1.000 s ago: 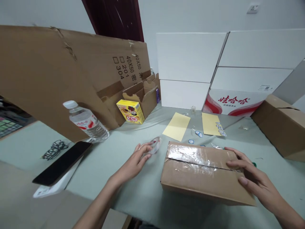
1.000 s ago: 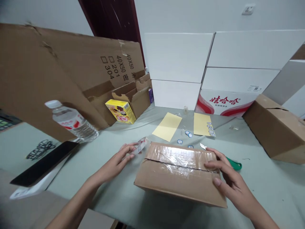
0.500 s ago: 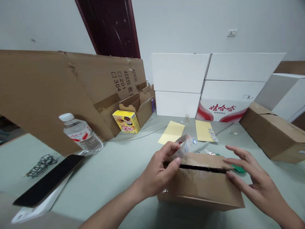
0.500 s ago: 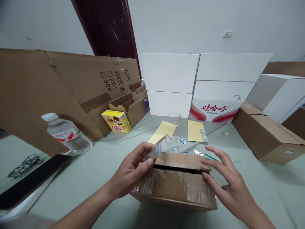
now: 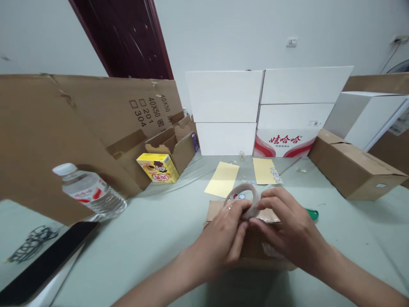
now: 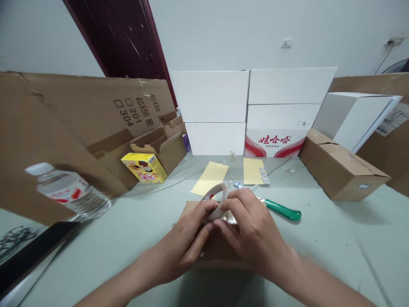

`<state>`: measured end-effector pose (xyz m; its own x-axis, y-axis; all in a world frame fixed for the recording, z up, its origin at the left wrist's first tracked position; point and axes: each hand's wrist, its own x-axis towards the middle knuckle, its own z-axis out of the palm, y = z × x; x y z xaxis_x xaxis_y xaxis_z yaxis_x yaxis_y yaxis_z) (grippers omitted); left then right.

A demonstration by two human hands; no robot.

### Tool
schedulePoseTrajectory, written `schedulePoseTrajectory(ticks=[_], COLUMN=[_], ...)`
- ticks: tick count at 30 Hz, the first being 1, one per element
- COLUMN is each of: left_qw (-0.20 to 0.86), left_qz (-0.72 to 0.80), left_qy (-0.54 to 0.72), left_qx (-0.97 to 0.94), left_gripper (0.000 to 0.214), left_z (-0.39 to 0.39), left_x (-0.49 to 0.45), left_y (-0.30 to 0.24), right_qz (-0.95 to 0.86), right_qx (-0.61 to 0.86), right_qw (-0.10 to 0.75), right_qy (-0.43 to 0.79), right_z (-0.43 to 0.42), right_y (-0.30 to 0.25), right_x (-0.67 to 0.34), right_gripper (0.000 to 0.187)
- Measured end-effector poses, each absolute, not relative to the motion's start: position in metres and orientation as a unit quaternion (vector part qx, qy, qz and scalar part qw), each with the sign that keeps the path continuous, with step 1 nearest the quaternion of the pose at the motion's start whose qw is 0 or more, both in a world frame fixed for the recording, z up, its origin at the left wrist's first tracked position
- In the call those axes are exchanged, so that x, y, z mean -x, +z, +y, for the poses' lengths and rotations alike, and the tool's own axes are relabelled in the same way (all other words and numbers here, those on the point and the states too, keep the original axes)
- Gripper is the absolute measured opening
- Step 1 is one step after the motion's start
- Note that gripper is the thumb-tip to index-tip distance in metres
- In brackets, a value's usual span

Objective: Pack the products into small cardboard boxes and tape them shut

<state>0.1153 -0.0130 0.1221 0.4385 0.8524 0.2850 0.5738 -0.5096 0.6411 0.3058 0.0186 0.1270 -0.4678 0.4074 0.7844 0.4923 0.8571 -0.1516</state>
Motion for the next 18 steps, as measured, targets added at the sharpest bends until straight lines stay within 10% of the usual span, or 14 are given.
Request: schedulePoseTrajectory(ticks=[18], left_qw=[0.242], left_qz=[0.453], left_qy=[0.309], left_qx=[-0.8], left_gripper=[0.029], left_z=[-0.0091], left_x=[-0.1219], left_y=[0.1139], right_qz=[-0.866], right_qx=[0.229], right_qw=[0.429], right_qy=[-0.112], right_z=[0.0187], right_y=[0.127], right_x=[-0.3047], right_gripper=[0.017])
